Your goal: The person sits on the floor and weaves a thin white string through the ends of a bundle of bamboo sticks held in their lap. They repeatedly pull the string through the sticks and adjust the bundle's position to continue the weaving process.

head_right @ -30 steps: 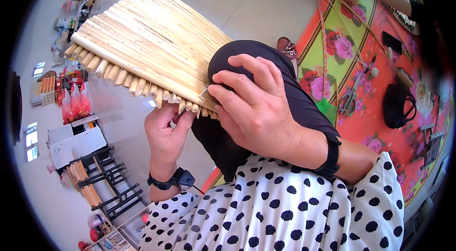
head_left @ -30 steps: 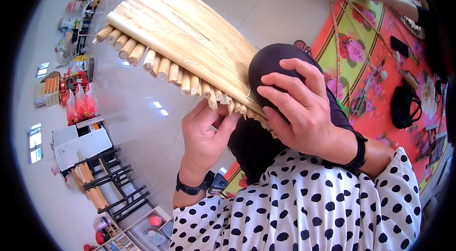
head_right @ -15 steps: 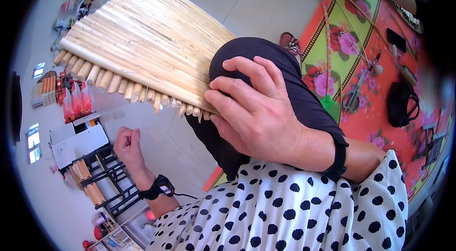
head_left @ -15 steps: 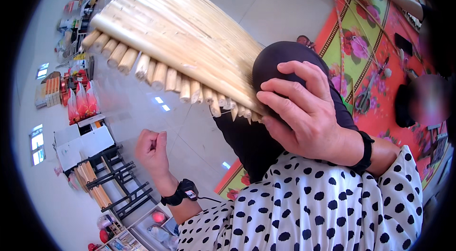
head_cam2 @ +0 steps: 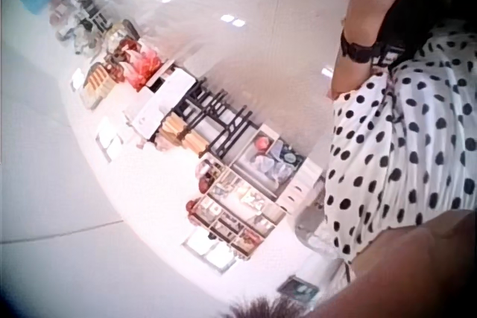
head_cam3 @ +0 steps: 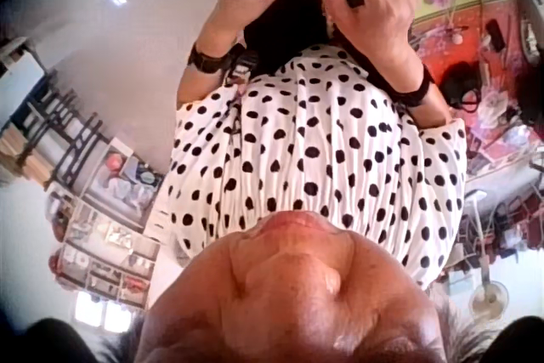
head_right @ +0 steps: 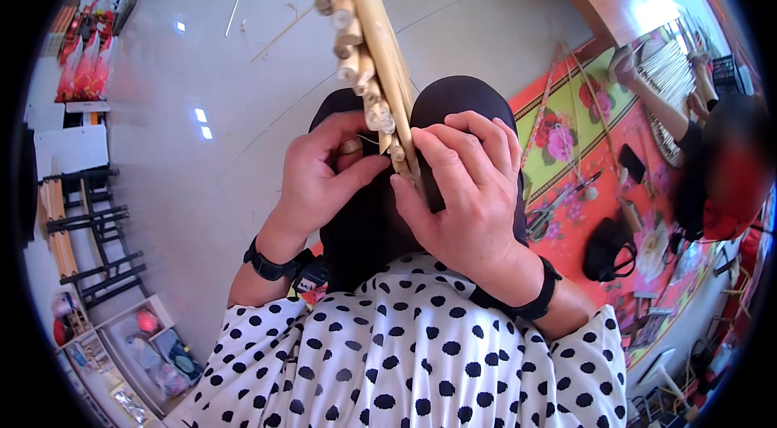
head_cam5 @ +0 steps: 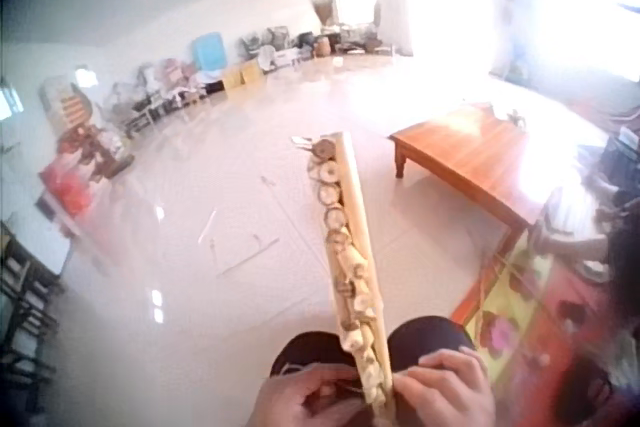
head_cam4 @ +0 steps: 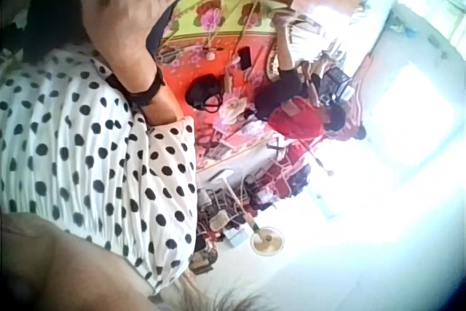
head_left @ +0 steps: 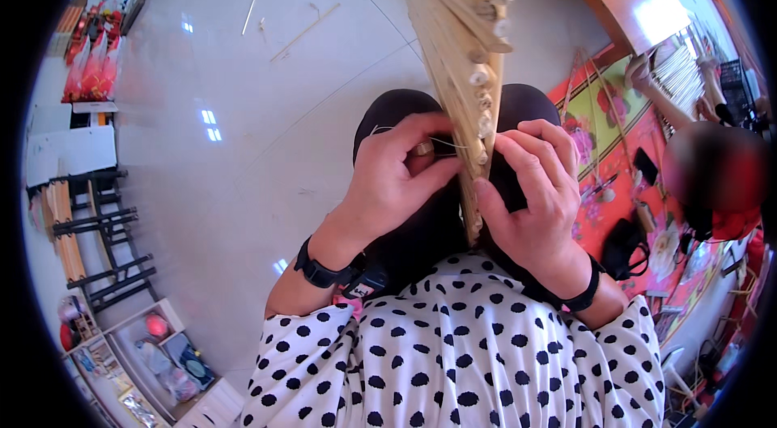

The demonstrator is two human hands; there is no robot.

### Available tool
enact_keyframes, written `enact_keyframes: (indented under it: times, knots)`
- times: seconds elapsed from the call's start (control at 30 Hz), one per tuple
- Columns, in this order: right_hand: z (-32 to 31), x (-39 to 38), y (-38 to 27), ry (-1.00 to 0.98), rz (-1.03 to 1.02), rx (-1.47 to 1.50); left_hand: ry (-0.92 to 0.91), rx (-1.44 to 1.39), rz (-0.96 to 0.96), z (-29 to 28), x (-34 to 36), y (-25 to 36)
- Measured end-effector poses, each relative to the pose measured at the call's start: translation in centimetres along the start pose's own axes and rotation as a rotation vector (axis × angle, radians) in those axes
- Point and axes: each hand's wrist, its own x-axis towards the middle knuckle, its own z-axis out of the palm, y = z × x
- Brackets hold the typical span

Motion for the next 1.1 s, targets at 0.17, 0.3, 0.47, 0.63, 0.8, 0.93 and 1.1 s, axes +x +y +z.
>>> enact_keyframes:
  times: [0.17, 0.3, 0.47, 0.63, 0.8, 0.93, 1.1]
  knots:
    - [-0.8, 0.1, 0.2, -0.006, -0.011, -0.035, -0.17, 0.035, 0.175, -1.2, -0.7, -1.2]
    - [-1.6, 1.3, 0.0, -0.026, -0.009, -0.042, -0.17, -0.614, 0.168, -1.1, -1.5, -3.2]
    - [-0.9, 2.5, -0.6, -0.072, -0.017, -0.187, -0.118, -1.162, 0.149, 1.7, -0.8, -2.4]
    - [-0.5, 2.4, -1.2, -0.092, -0.037, -0.315, -0.219, -1.378, 0.068, 2.7, 0.1, -2.0]
    - [-1.0, 2.4, -1.7, -0.165, -0.006, -0.328, -0.247, -1.302, 0.034, 2.3, 0.2, -1.5]
    - [-1.4, 2.8, -2.3, -0.226, -0.017, -0.343, -0.158, -1.043, 0.222, 2.0, 0.5, -1.3]
    - [-1.6, 2.7, -2.0, -0.223, -0.031, -0.302, -0.264, -0.845, 0.259, -0.3, 1.2, -0.4]
